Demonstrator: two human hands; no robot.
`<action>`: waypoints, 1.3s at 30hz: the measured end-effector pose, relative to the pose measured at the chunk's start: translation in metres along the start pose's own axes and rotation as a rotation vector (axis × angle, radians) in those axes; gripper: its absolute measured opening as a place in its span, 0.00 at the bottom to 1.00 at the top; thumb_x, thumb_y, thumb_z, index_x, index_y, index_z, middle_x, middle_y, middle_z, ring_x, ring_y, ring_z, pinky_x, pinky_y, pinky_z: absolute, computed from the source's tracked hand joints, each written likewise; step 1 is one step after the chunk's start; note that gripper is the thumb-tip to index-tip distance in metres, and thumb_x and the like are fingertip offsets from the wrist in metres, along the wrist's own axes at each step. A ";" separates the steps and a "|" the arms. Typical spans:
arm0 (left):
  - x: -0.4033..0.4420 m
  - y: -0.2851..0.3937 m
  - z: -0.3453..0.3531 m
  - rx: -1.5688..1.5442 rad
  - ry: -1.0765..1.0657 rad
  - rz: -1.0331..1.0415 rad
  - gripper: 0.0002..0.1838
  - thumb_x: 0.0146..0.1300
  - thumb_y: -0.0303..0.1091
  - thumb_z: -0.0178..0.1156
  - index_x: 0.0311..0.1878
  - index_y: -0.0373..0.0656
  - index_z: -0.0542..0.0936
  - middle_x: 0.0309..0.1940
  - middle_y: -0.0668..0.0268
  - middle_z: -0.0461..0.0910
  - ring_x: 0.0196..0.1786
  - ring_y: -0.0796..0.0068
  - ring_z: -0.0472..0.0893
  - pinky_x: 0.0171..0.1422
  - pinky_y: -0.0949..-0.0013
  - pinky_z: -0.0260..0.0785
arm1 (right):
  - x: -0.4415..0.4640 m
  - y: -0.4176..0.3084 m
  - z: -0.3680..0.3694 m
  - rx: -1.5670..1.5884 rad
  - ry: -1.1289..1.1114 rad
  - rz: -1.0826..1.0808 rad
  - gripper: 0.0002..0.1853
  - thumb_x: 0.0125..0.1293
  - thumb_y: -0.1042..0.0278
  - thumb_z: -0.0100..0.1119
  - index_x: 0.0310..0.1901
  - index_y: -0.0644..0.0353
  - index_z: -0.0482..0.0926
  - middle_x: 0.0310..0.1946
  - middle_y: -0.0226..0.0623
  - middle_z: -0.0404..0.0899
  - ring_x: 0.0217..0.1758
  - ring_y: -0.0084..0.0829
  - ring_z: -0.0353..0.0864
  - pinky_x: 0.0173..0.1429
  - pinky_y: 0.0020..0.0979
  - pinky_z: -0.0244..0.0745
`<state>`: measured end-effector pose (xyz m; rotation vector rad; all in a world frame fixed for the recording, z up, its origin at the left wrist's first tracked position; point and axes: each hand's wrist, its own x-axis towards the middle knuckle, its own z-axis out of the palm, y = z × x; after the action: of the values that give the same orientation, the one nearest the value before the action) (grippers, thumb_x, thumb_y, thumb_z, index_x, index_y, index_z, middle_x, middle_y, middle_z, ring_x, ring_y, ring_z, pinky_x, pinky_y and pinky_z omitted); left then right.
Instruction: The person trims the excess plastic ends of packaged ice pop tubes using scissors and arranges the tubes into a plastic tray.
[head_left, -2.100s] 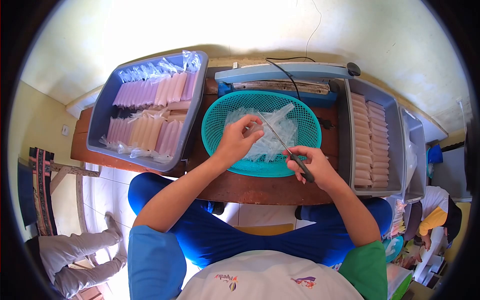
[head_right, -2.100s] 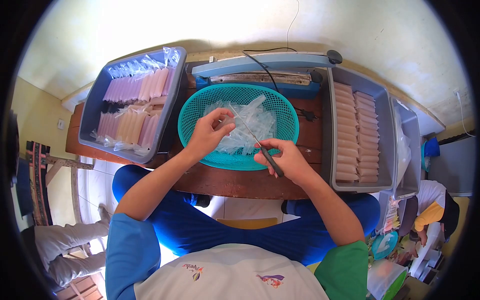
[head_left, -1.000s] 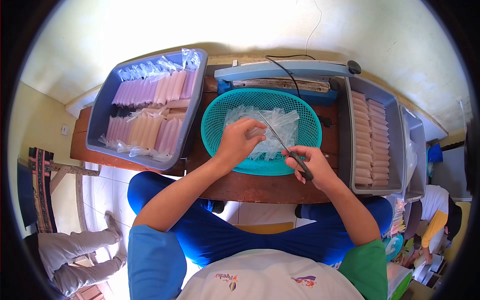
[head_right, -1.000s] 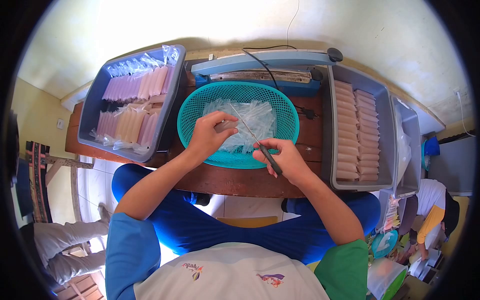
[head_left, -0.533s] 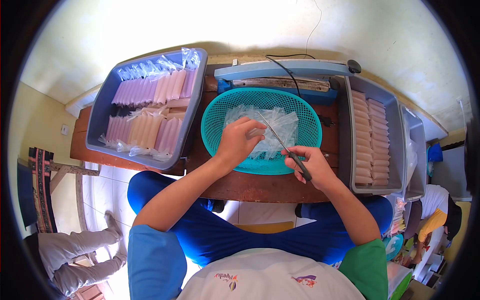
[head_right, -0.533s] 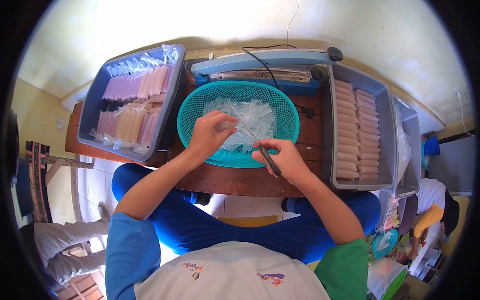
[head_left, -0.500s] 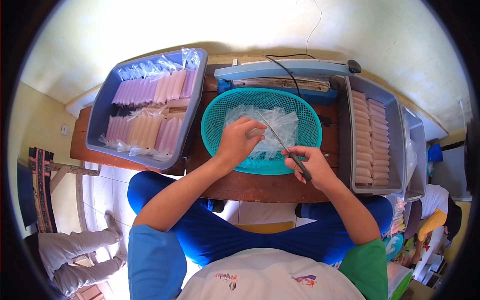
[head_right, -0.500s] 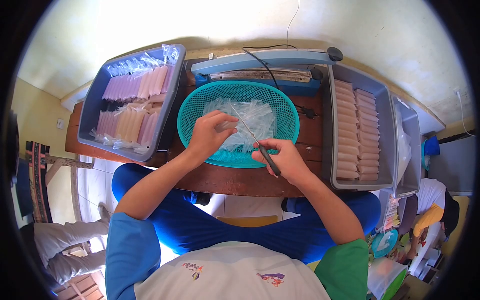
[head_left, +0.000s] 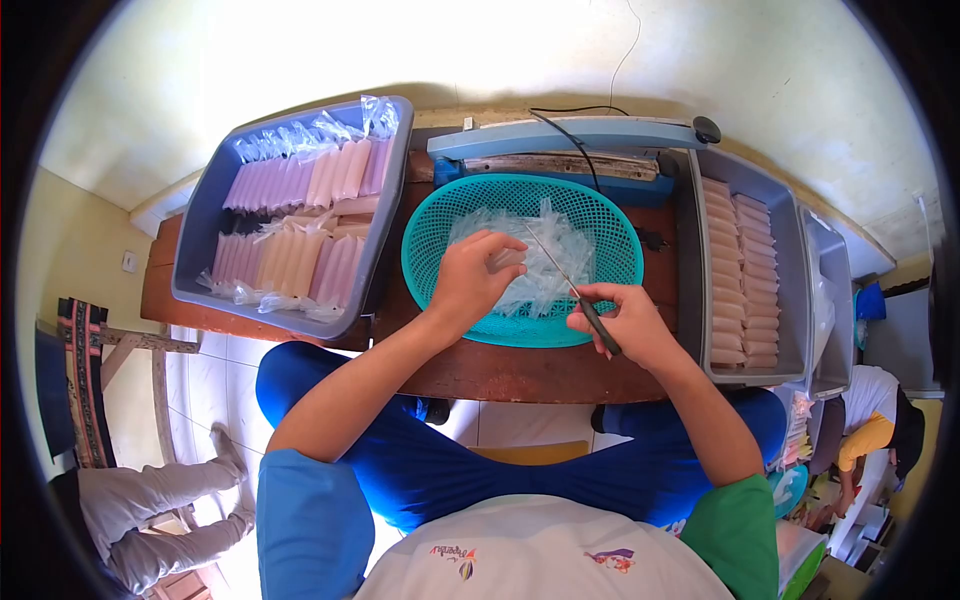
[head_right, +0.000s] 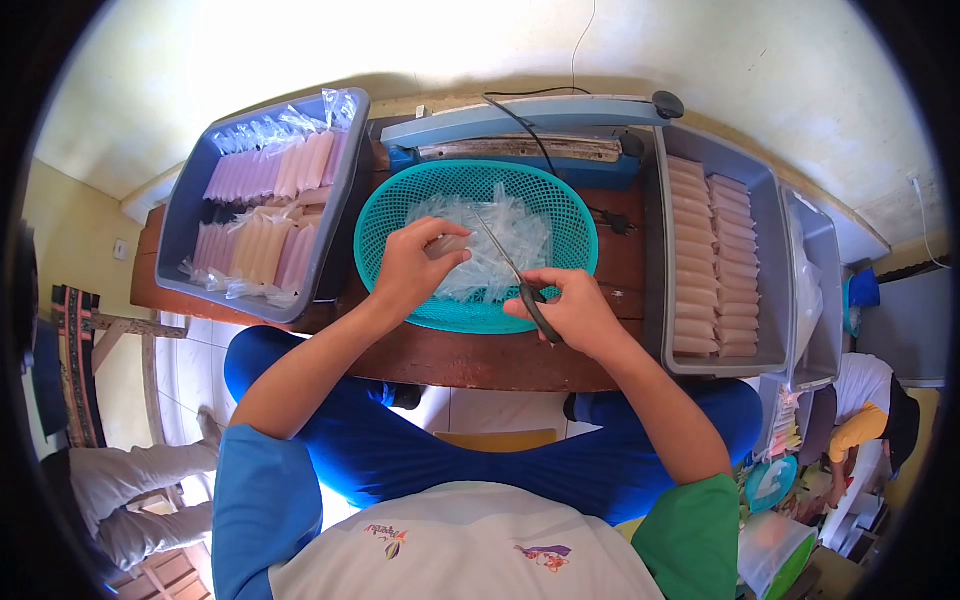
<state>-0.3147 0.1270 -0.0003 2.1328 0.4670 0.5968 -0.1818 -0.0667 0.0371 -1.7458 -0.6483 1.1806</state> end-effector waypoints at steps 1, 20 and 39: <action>0.001 0.000 0.000 -0.001 0.001 0.001 0.13 0.50 0.26 0.71 0.41 0.43 0.84 0.34 0.62 0.82 0.35 0.68 0.81 0.41 0.67 0.73 | 0.001 -0.002 0.000 -0.001 0.001 -0.001 0.27 0.55 0.61 0.74 0.52 0.70 0.79 0.24 0.27 0.77 0.19 0.17 0.72 0.23 0.23 0.66; 0.011 -0.009 -0.009 -0.658 -0.047 -0.252 0.15 0.62 0.27 0.64 0.50 0.35 0.75 0.38 0.62 0.83 0.38 0.79 0.82 0.43 0.77 0.72 | 0.050 0.030 0.028 -0.930 0.207 -0.432 0.13 0.56 0.78 0.62 0.45 0.66 0.79 0.51 0.50 0.74 0.45 0.53 0.80 0.51 0.44 0.77; -0.004 0.017 0.014 -1.095 -0.078 -0.296 0.14 0.67 0.31 0.61 0.53 0.39 0.74 0.46 0.64 0.78 0.54 0.64 0.80 0.60 0.59 0.74 | 0.011 -0.005 0.001 0.078 -0.193 -0.246 0.25 0.61 0.73 0.66 0.59 0.66 0.72 0.46 0.39 0.80 0.48 0.28 0.81 0.55 0.28 0.76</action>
<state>-0.3080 0.1063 0.0049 1.0170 0.2905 0.4369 -0.1776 -0.0553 0.0368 -1.4510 -0.8928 1.1929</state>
